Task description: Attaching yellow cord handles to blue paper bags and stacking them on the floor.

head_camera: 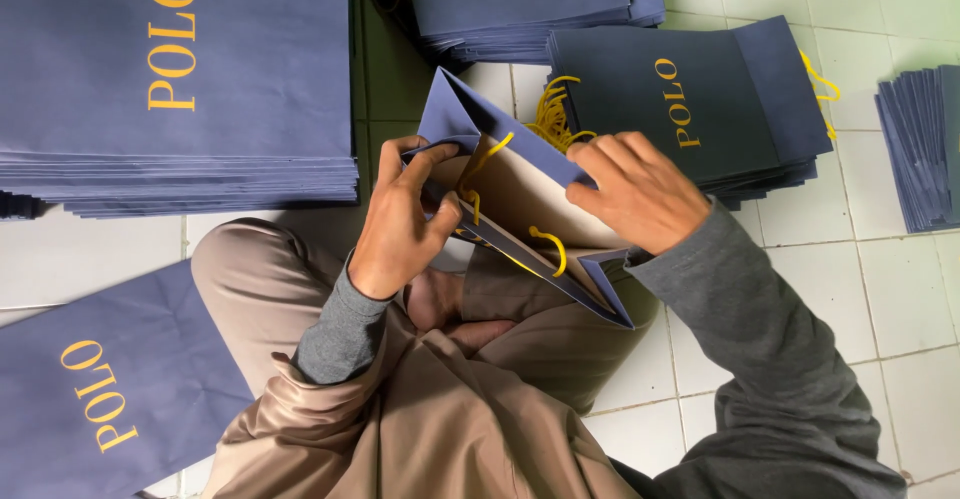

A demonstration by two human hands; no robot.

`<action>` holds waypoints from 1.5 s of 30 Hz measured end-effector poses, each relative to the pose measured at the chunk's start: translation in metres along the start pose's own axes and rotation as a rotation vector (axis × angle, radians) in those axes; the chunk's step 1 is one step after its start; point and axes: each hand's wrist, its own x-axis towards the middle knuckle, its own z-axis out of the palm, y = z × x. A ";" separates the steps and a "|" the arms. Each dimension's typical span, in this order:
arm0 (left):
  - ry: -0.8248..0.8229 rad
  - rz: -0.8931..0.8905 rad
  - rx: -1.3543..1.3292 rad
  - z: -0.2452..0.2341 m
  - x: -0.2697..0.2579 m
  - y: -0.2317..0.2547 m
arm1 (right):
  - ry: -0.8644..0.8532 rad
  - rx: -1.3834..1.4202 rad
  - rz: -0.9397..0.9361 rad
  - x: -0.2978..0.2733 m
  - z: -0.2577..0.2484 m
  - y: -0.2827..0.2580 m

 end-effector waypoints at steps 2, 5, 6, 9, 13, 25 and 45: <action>-0.012 0.008 0.017 0.000 0.001 -0.001 | 0.144 0.124 -0.014 -0.004 0.018 0.002; -0.015 0.017 0.027 -0.001 0.003 0.013 | 0.547 0.510 0.161 0.010 -0.005 -0.016; -0.014 0.017 0.029 -0.001 0.003 0.012 | 0.549 0.510 0.160 0.007 0.003 -0.019; -0.004 0.025 0.038 -0.001 0.005 0.008 | 0.715 0.580 0.254 0.005 0.019 -0.028; 0.021 0.048 0.033 0.001 0.010 0.005 | 0.659 0.694 0.203 0.018 0.008 -0.036; 0.044 0.357 -0.076 -0.016 0.048 0.044 | 0.285 1.242 0.760 -0.047 -0.016 0.033; 0.251 0.287 -0.397 -0.199 0.045 -0.013 | 0.372 1.555 0.907 0.038 0.293 -0.026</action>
